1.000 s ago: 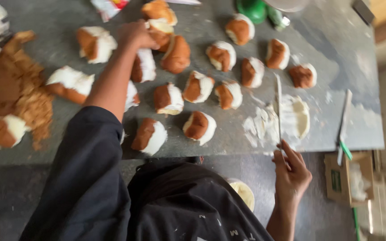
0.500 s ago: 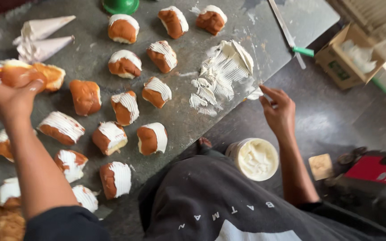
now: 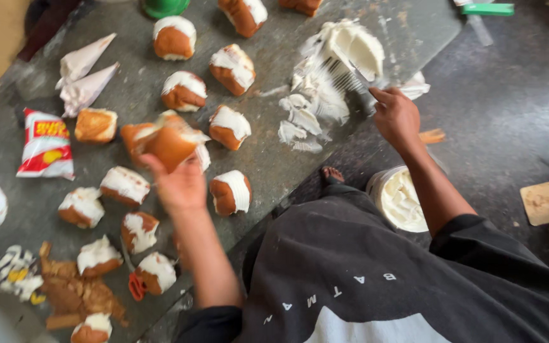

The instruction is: The person prepares cream buns by cutting open individual buns and spreading a white cream filling inside using a knife.

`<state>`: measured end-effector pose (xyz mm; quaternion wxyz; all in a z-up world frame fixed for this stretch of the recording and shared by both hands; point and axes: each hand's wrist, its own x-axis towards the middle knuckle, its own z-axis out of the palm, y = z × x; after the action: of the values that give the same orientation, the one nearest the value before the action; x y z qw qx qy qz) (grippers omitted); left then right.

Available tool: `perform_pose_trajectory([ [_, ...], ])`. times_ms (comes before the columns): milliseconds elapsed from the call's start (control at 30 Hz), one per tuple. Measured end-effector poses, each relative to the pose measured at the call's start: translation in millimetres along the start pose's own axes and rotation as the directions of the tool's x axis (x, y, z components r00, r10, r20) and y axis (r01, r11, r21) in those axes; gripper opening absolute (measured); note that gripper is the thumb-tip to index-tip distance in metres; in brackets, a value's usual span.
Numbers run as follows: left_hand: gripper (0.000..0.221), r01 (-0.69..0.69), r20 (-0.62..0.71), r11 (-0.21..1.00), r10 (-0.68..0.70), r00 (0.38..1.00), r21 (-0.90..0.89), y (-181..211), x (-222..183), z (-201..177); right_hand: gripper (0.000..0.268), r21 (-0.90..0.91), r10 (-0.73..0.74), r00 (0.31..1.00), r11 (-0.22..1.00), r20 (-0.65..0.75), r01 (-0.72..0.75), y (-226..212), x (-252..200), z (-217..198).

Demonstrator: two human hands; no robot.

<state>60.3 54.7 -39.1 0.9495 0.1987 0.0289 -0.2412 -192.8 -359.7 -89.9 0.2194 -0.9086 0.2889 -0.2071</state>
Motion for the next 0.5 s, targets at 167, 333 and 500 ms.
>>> perform_pose_trajectory([
  [167, 0.052, 0.109, -0.092, 0.976, -0.093, 0.991, 0.186, -52, -27, 17, 0.034, 0.601, 0.284, 0.812, 0.558, 0.510, -0.573, 3, -11, -9],
  [333, 0.054, 0.059, -0.010, 0.948, -0.058, 0.998, 0.313, -60, -42, 28, 0.032, 0.187, 0.172, 0.984, 0.967, 0.037, -0.175, -8, -5, -19],
  [500, 0.058, 0.000, -0.027, 0.997, 0.002, 1.000, 0.079, -61, -42, 40, 0.030, -0.036, -0.106, 0.982, 0.994, -0.157, 0.102, 16, -6, -3],
])
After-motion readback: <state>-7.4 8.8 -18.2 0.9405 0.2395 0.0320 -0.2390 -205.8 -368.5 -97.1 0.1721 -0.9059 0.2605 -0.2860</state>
